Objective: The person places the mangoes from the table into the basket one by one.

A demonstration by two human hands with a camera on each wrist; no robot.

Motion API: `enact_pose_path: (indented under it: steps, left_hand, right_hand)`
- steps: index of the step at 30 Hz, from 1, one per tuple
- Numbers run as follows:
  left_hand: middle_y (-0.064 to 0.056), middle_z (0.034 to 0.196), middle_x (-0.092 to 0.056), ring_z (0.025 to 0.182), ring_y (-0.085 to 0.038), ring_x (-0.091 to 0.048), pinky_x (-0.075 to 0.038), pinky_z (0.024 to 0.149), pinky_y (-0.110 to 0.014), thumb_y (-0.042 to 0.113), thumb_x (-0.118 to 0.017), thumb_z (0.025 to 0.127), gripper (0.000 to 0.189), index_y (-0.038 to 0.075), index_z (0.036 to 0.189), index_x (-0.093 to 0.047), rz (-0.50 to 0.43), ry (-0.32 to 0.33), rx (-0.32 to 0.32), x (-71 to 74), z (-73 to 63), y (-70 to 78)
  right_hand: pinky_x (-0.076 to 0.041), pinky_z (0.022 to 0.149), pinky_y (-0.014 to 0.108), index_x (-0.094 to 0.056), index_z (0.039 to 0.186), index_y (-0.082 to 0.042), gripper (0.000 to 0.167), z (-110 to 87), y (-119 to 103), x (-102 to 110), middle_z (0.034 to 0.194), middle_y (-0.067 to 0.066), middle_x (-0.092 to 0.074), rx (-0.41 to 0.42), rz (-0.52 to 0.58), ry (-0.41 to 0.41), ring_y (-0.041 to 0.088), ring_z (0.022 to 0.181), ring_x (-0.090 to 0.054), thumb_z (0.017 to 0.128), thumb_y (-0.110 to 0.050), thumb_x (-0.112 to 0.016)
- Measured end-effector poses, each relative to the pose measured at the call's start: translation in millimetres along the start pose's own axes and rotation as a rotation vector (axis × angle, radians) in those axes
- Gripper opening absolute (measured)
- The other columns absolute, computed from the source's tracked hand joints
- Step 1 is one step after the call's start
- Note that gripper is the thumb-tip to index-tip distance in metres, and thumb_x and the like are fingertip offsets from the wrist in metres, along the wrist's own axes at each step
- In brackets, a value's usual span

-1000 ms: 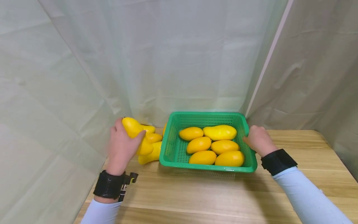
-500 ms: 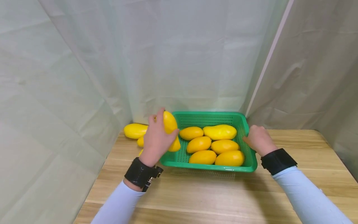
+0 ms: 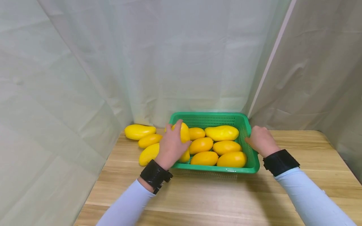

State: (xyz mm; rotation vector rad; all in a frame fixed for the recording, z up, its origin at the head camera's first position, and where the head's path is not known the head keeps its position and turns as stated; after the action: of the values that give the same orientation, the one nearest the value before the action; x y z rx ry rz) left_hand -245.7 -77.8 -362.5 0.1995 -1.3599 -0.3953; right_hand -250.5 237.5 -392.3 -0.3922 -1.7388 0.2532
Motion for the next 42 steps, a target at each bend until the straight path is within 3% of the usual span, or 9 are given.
enact_pose_path:
  steps: [3,13,22,26,30,35,42]
  left_hand:
    - [-0.021,0.130,-0.039,0.076,-0.026,-0.056,-0.048,0.053,-0.032,0.042,-0.076,0.071,0.088,0.023,0.143,-0.029,-0.001,-0.015,0.006,-6.4,-0.4,-0.5]
    - [-0.023,0.122,-0.043,0.062,-0.022,-0.052,-0.046,0.050,-0.029,0.041,-0.076,0.072,0.086,0.017,0.142,-0.032,0.053,-0.105,0.025,-24.2,-2.4,-3.8]
    - [-0.025,0.124,-0.043,0.060,-0.020,-0.052,-0.045,0.046,-0.029,0.043,-0.075,0.074,0.087,0.016,0.143,-0.031,0.083,-0.114,0.029,-31.4,-1.5,-5.5]
    - [-0.024,0.123,-0.045,0.079,-0.027,-0.057,-0.052,0.057,-0.036,0.046,-0.075,0.073,0.088,0.013,0.143,-0.032,0.114,-0.095,0.018,-33.0,-0.6,-5.6]
    - [-0.022,0.117,-0.048,0.101,-0.032,-0.051,-0.054,0.069,-0.040,0.049,-0.074,0.073,0.090,0.012,0.144,-0.031,0.176,-0.069,0.010,-33.5,0.3,-5.2]
    - [-0.020,0.112,-0.049,0.094,-0.029,-0.050,-0.053,0.061,-0.035,0.051,-0.072,0.075,0.093,0.011,0.146,-0.028,0.255,-0.059,0.006,-33.7,0.2,-3.5]
    - [-0.021,0.120,-0.050,0.099,-0.030,-0.052,-0.054,0.062,-0.037,0.049,-0.070,0.078,0.087,0.006,0.144,-0.033,0.373,-0.082,-0.026,-35.3,-0.5,-0.7]
  right_hand:
    - [-0.047,0.045,0.023,-0.057,0.083,0.005,0.026,0.4,0,0,0.067,0.012,-0.054,-0.003,0.003,-0.003,0.020,0.053,-0.057,0.088,-0.020,-0.060]
    - [-0.047,0.043,0.022,-0.057,0.086,0.007,0.026,0.6,0,-1,0.068,0.014,-0.055,-0.003,-0.001,0.006,0.020,0.053,-0.057,0.088,-0.019,-0.060]
    - [-0.047,0.043,0.022,-0.056,0.088,0.007,0.027,0.8,0,-2,0.070,0.015,-0.055,-0.015,-0.004,0.008,0.020,0.053,-0.057,0.088,-0.019,-0.060]
    - [-0.047,0.042,0.021,-0.056,0.087,0.007,0.026,0.9,1,-2,0.069,0.014,-0.055,-0.018,-0.008,0.010,0.020,0.053,-0.058,0.088,-0.019,-0.060]
    - [-0.047,0.043,0.021,-0.056,0.087,0.007,0.026,0.5,0,-2,0.069,0.014,-0.055,-0.025,-0.004,0.002,0.020,0.052,-0.058,0.089,-0.019,-0.059]
    - [-0.047,0.042,0.021,-0.056,0.088,0.007,0.026,-0.1,-1,-2,0.068,0.014,-0.055,-0.020,-0.001,0.002,0.020,0.051,-0.058,0.089,-0.019,-0.059]
    - [-0.047,0.042,0.021,-0.057,0.086,0.007,0.027,-1.3,-2,-1,0.067,0.014,-0.055,-0.006,-0.015,0.013,0.019,0.049,-0.057,0.089,-0.019,-0.060]
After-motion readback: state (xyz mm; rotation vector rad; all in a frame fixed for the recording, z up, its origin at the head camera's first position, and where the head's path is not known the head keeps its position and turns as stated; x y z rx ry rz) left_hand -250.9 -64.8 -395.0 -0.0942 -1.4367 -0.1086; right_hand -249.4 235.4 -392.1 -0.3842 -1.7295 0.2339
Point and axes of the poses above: each hand's wrist, its own z-axis towards the middle knuckle, its own x-axis out of the back of the hand, y = z × x, the point moved 7 cm from there along z, towards the middle knuckle
